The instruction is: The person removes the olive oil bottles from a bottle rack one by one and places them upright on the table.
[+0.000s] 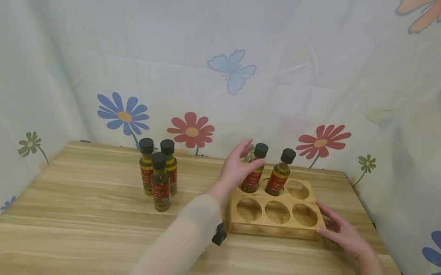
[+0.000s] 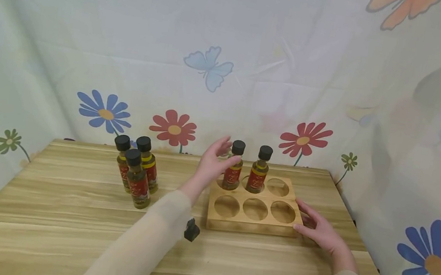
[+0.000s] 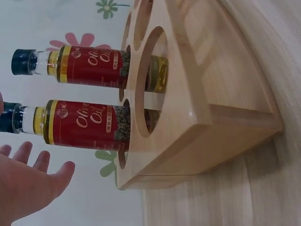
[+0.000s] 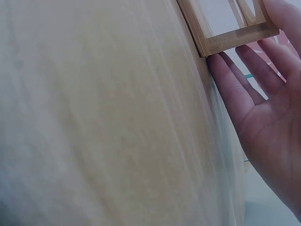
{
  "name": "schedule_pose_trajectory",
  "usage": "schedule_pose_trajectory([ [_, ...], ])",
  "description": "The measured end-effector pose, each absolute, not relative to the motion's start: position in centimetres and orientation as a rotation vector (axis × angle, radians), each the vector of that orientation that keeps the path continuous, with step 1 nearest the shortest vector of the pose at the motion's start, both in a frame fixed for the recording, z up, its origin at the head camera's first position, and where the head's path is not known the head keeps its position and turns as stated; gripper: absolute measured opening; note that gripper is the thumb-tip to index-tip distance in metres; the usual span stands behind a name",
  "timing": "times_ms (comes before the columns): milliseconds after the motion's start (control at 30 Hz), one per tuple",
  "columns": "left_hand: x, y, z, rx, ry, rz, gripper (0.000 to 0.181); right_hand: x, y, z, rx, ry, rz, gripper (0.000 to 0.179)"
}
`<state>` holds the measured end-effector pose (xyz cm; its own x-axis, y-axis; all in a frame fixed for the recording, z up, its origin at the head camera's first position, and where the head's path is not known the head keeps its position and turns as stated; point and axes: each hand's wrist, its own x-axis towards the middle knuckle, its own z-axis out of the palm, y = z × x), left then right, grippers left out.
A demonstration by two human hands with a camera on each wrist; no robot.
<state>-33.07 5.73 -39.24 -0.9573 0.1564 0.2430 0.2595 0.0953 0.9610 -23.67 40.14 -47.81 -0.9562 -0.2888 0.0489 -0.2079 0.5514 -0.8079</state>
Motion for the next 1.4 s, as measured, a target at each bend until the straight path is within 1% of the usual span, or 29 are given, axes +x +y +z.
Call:
schedule_pose_trajectory([
  [233,-33.4,5.8,-38.8,-0.483,-2.342,-2.033,0.073,-23.7,40.1,-47.8,-0.429,2.671,-1.398,0.075],
  [667,-33.5,5.9,-39.4,-0.48,-2.205,-2.096,0.051,-23.7,40.1,-47.7,-0.401,2.676,-1.394,0.075],
  [1167,-32.7,5.6,-39.8,-0.402,-2.047,-2.258,0.048,-23.5,40.1,-47.8,-0.403,2.706,-1.354,0.075],
  [1400,-32.2,4.9,-38.2,-0.4,-1.957,-2.31,0.048,-23.5,40.1,-47.8,-0.398,2.718,-1.34,0.075],
])
